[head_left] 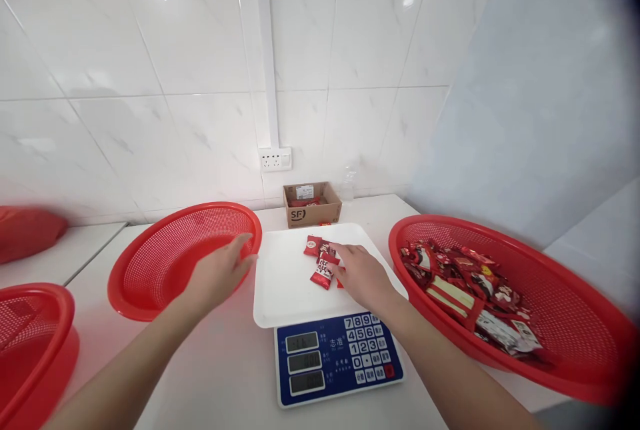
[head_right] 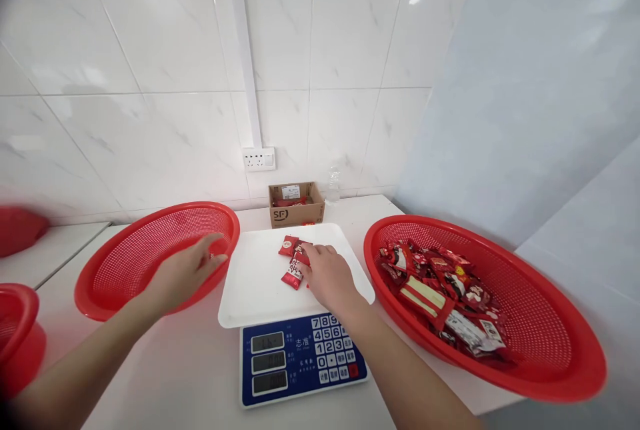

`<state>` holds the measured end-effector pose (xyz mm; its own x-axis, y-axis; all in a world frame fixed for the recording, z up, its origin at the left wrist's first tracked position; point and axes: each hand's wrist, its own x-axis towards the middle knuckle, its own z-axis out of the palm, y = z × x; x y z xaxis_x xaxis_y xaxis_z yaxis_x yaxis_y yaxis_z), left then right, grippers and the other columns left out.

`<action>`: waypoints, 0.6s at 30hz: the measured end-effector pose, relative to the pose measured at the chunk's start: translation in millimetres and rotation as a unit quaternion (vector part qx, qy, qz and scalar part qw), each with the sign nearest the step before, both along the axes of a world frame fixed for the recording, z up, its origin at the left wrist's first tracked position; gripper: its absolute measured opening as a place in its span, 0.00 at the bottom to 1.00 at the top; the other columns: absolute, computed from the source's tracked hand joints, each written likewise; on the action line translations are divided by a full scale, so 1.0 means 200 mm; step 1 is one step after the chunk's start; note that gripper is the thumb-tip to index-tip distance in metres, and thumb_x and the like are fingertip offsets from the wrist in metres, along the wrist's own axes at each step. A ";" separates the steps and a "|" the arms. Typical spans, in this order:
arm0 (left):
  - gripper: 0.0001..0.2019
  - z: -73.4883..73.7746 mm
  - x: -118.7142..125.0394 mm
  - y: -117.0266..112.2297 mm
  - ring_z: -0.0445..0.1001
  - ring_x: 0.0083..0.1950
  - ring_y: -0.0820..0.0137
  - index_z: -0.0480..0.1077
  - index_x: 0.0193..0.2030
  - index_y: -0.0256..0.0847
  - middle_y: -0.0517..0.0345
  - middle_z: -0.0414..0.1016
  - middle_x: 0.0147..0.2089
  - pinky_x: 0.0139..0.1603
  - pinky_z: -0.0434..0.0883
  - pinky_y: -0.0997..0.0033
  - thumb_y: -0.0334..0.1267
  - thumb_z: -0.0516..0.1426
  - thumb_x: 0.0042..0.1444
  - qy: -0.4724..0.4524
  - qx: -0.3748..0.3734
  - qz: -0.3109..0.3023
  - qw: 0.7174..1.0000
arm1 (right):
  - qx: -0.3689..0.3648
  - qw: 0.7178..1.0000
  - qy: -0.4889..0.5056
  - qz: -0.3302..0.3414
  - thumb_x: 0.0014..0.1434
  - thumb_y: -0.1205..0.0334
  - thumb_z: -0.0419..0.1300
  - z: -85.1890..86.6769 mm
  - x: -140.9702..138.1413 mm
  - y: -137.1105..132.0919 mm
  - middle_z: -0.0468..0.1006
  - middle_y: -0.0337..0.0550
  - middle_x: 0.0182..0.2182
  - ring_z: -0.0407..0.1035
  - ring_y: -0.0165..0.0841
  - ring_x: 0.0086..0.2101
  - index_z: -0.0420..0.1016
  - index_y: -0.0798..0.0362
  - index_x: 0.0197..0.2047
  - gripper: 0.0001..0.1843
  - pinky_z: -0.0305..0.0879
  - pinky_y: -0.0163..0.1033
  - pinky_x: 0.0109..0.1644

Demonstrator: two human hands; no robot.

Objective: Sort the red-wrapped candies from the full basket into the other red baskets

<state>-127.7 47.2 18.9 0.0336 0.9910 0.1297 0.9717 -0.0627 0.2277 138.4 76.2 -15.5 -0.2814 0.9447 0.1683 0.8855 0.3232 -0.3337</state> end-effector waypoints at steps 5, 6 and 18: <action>0.21 -0.06 0.27 0.00 0.70 0.49 0.60 0.65 0.53 0.43 0.49 0.74 0.48 0.44 0.68 0.61 0.51 0.46 0.61 0.017 0.000 -0.187 0.982 | 0.001 1.000 -0.001 0.017 0.58 0.66 0.51 -0.04 -0.04 0.03 0.75 0.49 0.46 0.65 0.42 0.47 0.64 0.55 0.57 0.22 0.60 0.43 0.48; 0.20 -0.06 0.31 0.01 0.70 0.50 0.60 0.65 0.53 0.43 0.50 0.74 0.48 0.46 0.68 0.61 0.51 0.47 0.60 0.022 -0.004 -0.214 0.976 | 0.005 1.000 0.002 0.019 0.58 0.68 0.50 -0.04 -0.05 0.03 0.75 0.47 0.46 0.66 0.40 0.46 0.63 0.54 0.57 0.23 0.61 0.42 0.47; 0.12 -0.14 0.46 0.18 0.71 0.45 0.57 0.67 0.43 0.40 0.49 0.74 0.44 0.39 0.68 0.61 0.44 0.53 0.57 0.058 -0.017 -0.297 0.953 | 0.030 0.999 -0.006 0.023 0.58 0.64 0.53 -0.05 -0.05 0.00 0.74 0.54 0.45 0.65 0.45 0.45 0.63 0.57 0.58 0.24 0.59 0.46 0.47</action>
